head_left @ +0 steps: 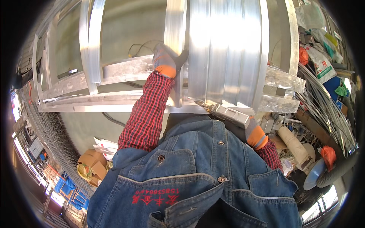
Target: The person aligns and welds metal frame components using a handheld welding tool. They repeatedly position metal bars, apply welds, and adjust the frame pieces to assemble a larger structure.
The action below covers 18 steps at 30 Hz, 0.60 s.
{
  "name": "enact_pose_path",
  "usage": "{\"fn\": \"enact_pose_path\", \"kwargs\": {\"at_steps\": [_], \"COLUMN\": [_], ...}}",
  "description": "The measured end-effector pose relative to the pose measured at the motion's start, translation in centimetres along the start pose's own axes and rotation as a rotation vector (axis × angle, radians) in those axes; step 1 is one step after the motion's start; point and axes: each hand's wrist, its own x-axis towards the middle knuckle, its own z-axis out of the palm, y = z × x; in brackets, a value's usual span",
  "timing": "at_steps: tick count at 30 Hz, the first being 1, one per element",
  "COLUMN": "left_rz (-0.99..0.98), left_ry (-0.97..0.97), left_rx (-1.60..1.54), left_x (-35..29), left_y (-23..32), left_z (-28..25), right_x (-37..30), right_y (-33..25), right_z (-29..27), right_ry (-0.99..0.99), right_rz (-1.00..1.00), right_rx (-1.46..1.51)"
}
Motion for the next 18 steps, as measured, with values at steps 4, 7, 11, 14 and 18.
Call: {"fn": "enact_pose_path", "kwargs": {"at_steps": [4,7,11,14,18], "left_rz": [-0.064,-0.158,-0.165,-0.167,-0.213], "left_ry": [-0.027,-0.042,-0.133,-0.162,-0.211], "left_rx": [-0.056,0.012,0.017,0.019,-0.001], "left_x": [-0.1,-0.1,-0.3,-0.3,-0.2], "left_y": [1.3,1.6,2.5,3.2,3.4], "left_z": [0.2,-0.8,-2.0,-2.3,-2.6], "right_x": [0.0,0.5,0.7,0.9,0.8], "right_y": [0.1,-0.5,-0.4,0.3,0.6], "right_z": [-0.5,-0.6,-0.7,-0.9,-1.0], "right_ry": [-0.007,-0.031,-0.032,-0.030,-0.024], "right_rz": [0.116,0.117,0.112,0.043,0.015], "right_rx": [0.121,0.163,0.156,0.073,0.032]}}
